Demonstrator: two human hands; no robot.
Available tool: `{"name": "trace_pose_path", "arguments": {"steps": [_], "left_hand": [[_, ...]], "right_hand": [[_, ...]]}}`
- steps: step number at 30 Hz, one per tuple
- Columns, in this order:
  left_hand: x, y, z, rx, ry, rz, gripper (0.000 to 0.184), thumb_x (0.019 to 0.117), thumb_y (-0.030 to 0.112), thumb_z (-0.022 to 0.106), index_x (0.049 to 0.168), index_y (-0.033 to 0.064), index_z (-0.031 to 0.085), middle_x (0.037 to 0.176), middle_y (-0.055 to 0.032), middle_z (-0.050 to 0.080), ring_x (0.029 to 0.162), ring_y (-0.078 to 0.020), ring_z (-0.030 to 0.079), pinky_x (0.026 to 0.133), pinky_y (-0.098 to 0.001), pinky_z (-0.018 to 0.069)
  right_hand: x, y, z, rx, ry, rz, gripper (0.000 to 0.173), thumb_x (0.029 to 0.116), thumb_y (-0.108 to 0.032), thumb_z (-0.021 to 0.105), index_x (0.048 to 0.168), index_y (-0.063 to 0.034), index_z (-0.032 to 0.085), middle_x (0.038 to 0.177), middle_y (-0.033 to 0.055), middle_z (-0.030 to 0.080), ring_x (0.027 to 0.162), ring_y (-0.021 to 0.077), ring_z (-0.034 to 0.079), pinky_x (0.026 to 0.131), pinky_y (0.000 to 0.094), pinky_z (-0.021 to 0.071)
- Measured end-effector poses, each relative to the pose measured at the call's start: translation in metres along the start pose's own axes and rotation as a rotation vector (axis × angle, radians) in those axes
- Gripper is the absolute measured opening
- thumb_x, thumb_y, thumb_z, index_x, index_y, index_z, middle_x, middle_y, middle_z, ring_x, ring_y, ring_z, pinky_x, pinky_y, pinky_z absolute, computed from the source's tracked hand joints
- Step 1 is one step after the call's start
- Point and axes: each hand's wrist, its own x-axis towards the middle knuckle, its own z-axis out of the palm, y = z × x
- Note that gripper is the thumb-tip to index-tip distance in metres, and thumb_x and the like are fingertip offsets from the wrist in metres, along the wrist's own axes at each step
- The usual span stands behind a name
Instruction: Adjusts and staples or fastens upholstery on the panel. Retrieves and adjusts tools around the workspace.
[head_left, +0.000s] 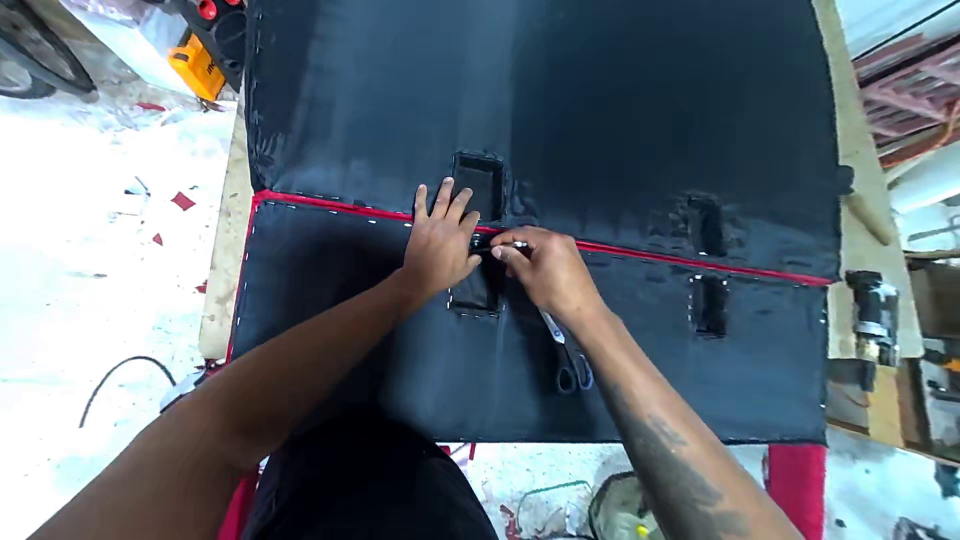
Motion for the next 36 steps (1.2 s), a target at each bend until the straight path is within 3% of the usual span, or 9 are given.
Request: {"name": "trace_pose_path", "arguments": {"steps": [5,9,13,19,23,27,31,33,36], "left_hand": [[-0.003,-0.001,-0.003,-0.051,-0.001,-0.032,0.057,0.0881,0.053,0.066,0.137,0.0240,0.063,0.164,-0.0002,0.037,0.157,-0.0328,0.015,0.122,-0.0705,0.0087],[-0.001,-0.002,-0.002,-0.060,-0.017,-0.027,0.065,0.0832,0.058,0.070,0.136,0.0222,0.063,0.163,-0.0018,0.038,0.158,-0.0341,0.013,0.121,-0.0720,0.0078],[0.000,-0.001,-0.004,-0.057,-0.024,-0.040,0.054,0.0925,0.053,0.063,0.135,0.0207,0.064,0.161,0.0005,0.042,0.158,-0.0333,0.014,0.121,-0.0723,0.0085],[0.005,0.002,-0.008,-0.038,-0.046,-0.053,0.050,0.0875,0.048,0.069,0.130,0.0206,0.066,0.150,0.0031,0.053,0.157,-0.0334,0.015,0.119,-0.0748,0.0080],[0.004,0.000,-0.005,-0.022,-0.033,-0.038,0.040,0.0901,0.037,0.063,0.127,0.0220,0.066,0.144,0.0033,0.058,0.156,-0.0333,0.016,0.120,-0.0739,0.0088],[0.002,0.000,0.000,-0.019,0.011,-0.036,0.043,0.0876,0.046,0.063,0.125,0.0247,0.067,0.141,0.0050,0.059,0.156,-0.0310,0.017,0.121,-0.0715,0.0083],[0.002,0.003,-0.005,-0.002,-0.024,-0.043,0.049,0.0901,0.052,0.064,0.129,0.0227,0.065,0.142,0.0034,0.059,0.156,-0.0324,0.017,0.121,-0.0720,0.0085],[0.004,0.003,-0.006,0.003,-0.028,-0.037,0.053,0.0888,0.057,0.065,0.130,0.0231,0.065,0.142,0.0036,0.060,0.156,-0.0329,0.018,0.121,-0.0717,0.0097],[0.007,0.001,-0.006,0.003,-0.040,-0.015,0.053,0.0888,0.057,0.065,0.131,0.0237,0.065,0.143,0.0042,0.059,0.156,-0.0341,0.019,0.120,-0.0718,0.0110]], "right_hand": [[0.011,-0.016,-0.001,-0.061,-0.025,-0.006,0.013,0.1001,-0.025,0.066,0.105,-0.0203,0.077,0.100,-0.0031,0.074,0.078,0.0102,0.070,0.075,0.0381,0.0624],[0.009,-0.023,0.004,-0.070,-0.006,-0.014,0.013,0.1008,-0.026,0.065,0.104,-0.0203,0.076,0.098,-0.0038,0.073,0.076,0.0086,0.069,0.072,0.0354,0.0628],[0.009,-0.033,0.006,-0.154,0.035,-0.065,0.015,0.1012,-0.024,0.064,0.106,-0.0177,0.076,0.100,0.0000,0.073,0.081,0.0137,0.070,0.077,0.0402,0.0617],[0.005,-0.034,0.004,-0.191,0.016,-0.107,0.012,0.1002,-0.020,0.065,0.105,-0.0176,0.077,0.099,0.0000,0.071,0.086,0.0143,0.069,0.078,0.0404,0.0602],[0.004,-0.040,0.019,-0.156,0.067,-0.042,0.023,0.0995,-0.038,0.065,0.110,-0.0208,0.075,0.096,-0.0030,0.074,0.084,0.0120,0.070,0.077,0.0422,0.0609],[-0.004,-0.044,0.037,-0.123,0.197,-0.083,0.020,0.1023,-0.030,0.061,0.103,-0.0166,0.075,0.101,0.0009,0.073,0.090,0.0151,0.071,0.077,0.0428,0.0596],[-0.023,-0.014,0.046,0.365,0.316,0.158,0.023,0.1068,-0.028,0.055,0.112,-0.0098,0.069,0.090,0.0021,0.074,0.070,0.0137,0.072,0.063,0.0353,0.0651],[-0.029,0.008,0.058,0.860,0.410,0.388,0.027,0.1088,-0.025,0.052,0.117,-0.0014,0.063,0.090,0.0107,0.073,0.068,0.0210,0.072,0.063,0.0380,0.0636],[-0.030,0.018,0.073,1.259,0.540,0.616,0.029,0.1099,-0.029,0.048,0.117,-0.0031,0.061,0.090,0.0104,0.075,0.068,0.0178,0.071,0.059,0.0314,0.0602]]}}
